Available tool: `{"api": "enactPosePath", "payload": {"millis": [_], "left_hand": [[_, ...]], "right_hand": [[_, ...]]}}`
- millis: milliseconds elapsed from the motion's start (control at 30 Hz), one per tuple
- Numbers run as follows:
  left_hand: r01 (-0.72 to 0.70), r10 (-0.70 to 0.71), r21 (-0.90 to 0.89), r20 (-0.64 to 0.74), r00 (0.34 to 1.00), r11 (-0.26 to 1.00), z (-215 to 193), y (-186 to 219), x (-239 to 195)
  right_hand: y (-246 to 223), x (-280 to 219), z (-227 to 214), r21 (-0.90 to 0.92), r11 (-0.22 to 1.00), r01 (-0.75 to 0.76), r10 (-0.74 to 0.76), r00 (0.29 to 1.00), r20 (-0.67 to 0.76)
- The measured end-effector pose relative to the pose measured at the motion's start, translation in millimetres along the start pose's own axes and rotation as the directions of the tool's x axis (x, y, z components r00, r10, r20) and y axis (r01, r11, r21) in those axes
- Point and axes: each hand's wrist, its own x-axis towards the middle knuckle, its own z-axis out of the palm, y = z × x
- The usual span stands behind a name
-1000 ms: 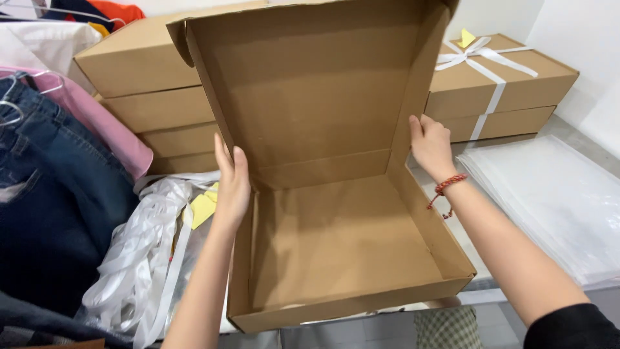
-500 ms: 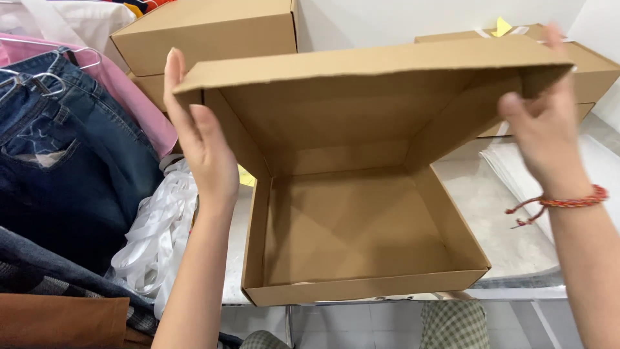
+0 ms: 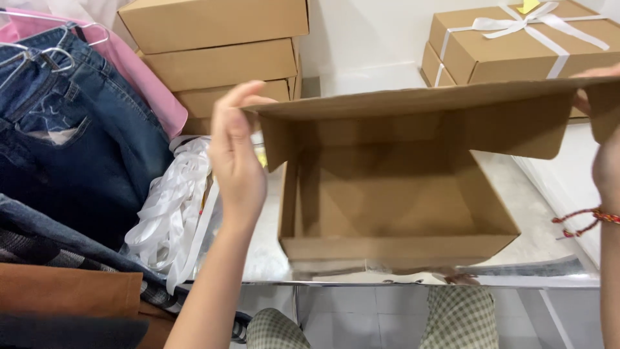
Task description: The person places a plastic bag into a cardboard box, closes and stacks the box, then ties a ribbon and attaches a sticky note. They later open another box, remove a green shirt from a plastic bag, hang it on a hanger, and repeat the packing process with another box.
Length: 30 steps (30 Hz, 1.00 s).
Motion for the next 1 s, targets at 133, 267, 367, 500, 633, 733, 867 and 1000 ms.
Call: {"api": "enactPosePath", "payload": {"millis": [133,267,367,500,633,733,867,1000], "left_hand": [[0.174,-0.185,0.095,0.128,0.974,0.980,6.9,-25.8,-25.4],[0.478,-0.501,0.179,0.122,0.857,0.860,16.6,-53.1,-69.2],[0.605,-0.607,0.055,0.093,0.789,0.794,14.3,-63.9,-98.2],[0.763,-0.753,-0.141,0.124,0.646,0.631,18.4,-72.7,-125.4],[0.850,-0.831,-0.127,0.181,0.526,0.510,18.6,-76.5,-137.6],[0.840,-0.819,-0.235,0.206,0.535,0.489,19.4,-88.3,-139.9],[0.622,-0.599,-0.145,0.172,0.782,0.769,13.7,-64.5,-104.8],[0.443,-0.439,-0.020,0.104,0.892,0.896,16.7,-28.8,-54.9]], "right_hand": [[43.8,-36.2,-18.6,-0.018,0.995,-0.103,0.102,0.995,-0.021],[-7.8,-92.0,-8.7,-0.496,0.830,-0.254,0.210,0.967,-0.144],[-29.8,-116.5,12.3,-0.361,0.900,-0.246,0.246,0.968,-0.046],[-56.2,-126.8,50.5,-0.069,0.929,-0.364,0.360,0.931,-0.070],[-62.0,-138.2,66.1,0.308,0.742,-0.596,0.629,0.778,-0.011],[-60.4,-135.2,71.8,0.342,0.761,-0.552,0.594,0.804,-0.025],[-75.2,-103.5,61.6,0.332,0.848,-0.412,0.467,0.879,-0.101],[-95.5,-50.6,44.1,0.266,0.939,-0.217,0.252,0.963,-0.102]]}}
